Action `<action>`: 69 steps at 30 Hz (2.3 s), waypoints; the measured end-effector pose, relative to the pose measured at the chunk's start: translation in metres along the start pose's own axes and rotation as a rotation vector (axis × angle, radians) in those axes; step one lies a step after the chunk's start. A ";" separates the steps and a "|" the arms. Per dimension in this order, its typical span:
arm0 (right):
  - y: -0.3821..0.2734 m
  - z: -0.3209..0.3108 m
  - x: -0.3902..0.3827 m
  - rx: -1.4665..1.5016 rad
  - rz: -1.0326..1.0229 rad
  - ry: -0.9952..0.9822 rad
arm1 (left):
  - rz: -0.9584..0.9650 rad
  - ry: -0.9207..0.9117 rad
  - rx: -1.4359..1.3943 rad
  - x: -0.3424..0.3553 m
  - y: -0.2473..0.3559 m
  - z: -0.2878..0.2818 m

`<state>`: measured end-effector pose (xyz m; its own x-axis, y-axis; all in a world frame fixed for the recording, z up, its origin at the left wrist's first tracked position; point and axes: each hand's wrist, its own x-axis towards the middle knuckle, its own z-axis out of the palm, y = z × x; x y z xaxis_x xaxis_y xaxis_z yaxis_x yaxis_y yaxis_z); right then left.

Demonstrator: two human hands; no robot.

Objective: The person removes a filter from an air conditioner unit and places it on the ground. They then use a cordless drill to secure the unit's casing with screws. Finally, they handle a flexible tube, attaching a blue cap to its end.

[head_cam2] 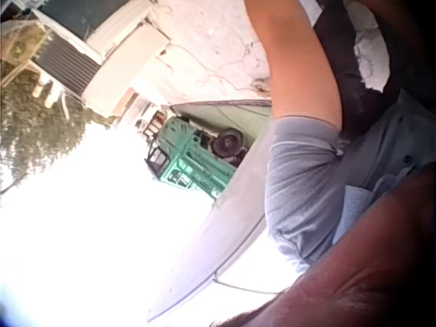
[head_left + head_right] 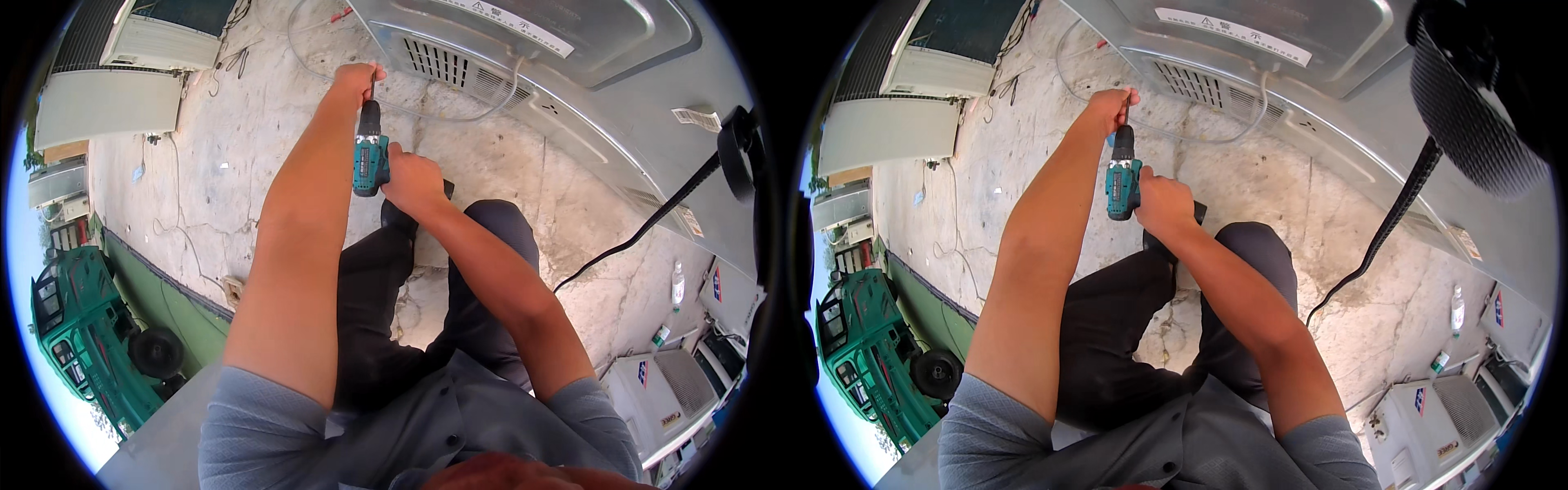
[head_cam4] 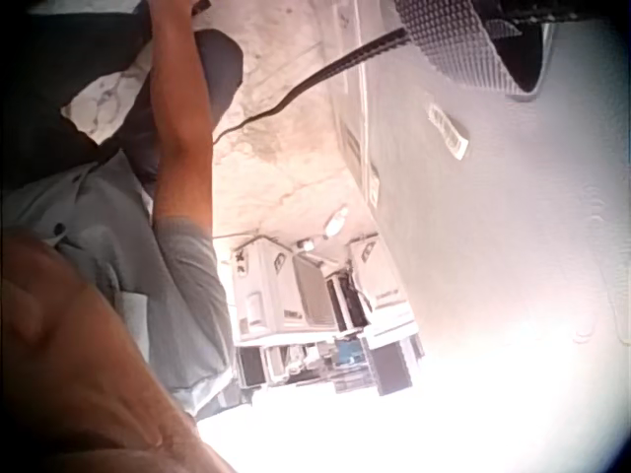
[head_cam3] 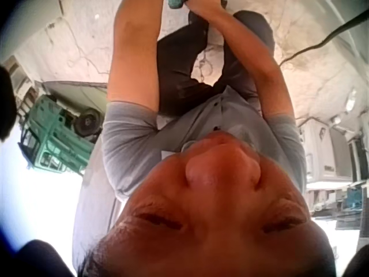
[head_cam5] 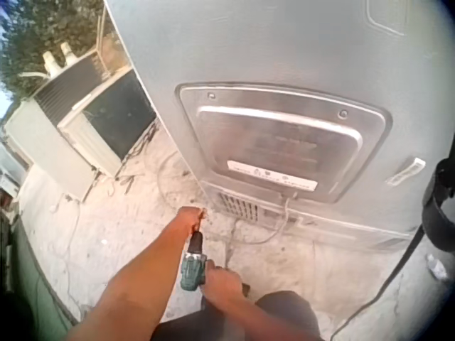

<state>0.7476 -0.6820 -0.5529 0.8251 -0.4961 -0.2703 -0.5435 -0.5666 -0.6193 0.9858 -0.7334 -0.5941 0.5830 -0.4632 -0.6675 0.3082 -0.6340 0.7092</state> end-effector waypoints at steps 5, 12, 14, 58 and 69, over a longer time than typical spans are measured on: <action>-0.009 0.003 0.016 0.040 0.082 -0.014 | 0.076 0.060 -0.048 0.016 -0.001 0.019; -0.004 0.011 0.024 0.084 0.110 0.004 | 0.127 0.053 -0.048 0.013 0.002 0.024; -0.003 0.010 0.027 0.070 0.120 0.002 | 0.133 0.043 -0.061 0.012 0.003 0.025; -0.015 0.024 0.050 0.223 0.190 0.083 | 0.245 0.020 0.083 0.018 0.016 0.024; -0.005 0.028 0.057 0.222 0.168 0.120 | 0.254 -0.041 0.062 0.023 0.016 0.021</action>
<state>0.8014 -0.6888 -0.5853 0.6950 -0.6525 -0.3020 -0.6132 -0.3187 -0.7228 0.9885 -0.7671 -0.6025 0.6049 -0.6360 -0.4792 0.1087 -0.5302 0.8409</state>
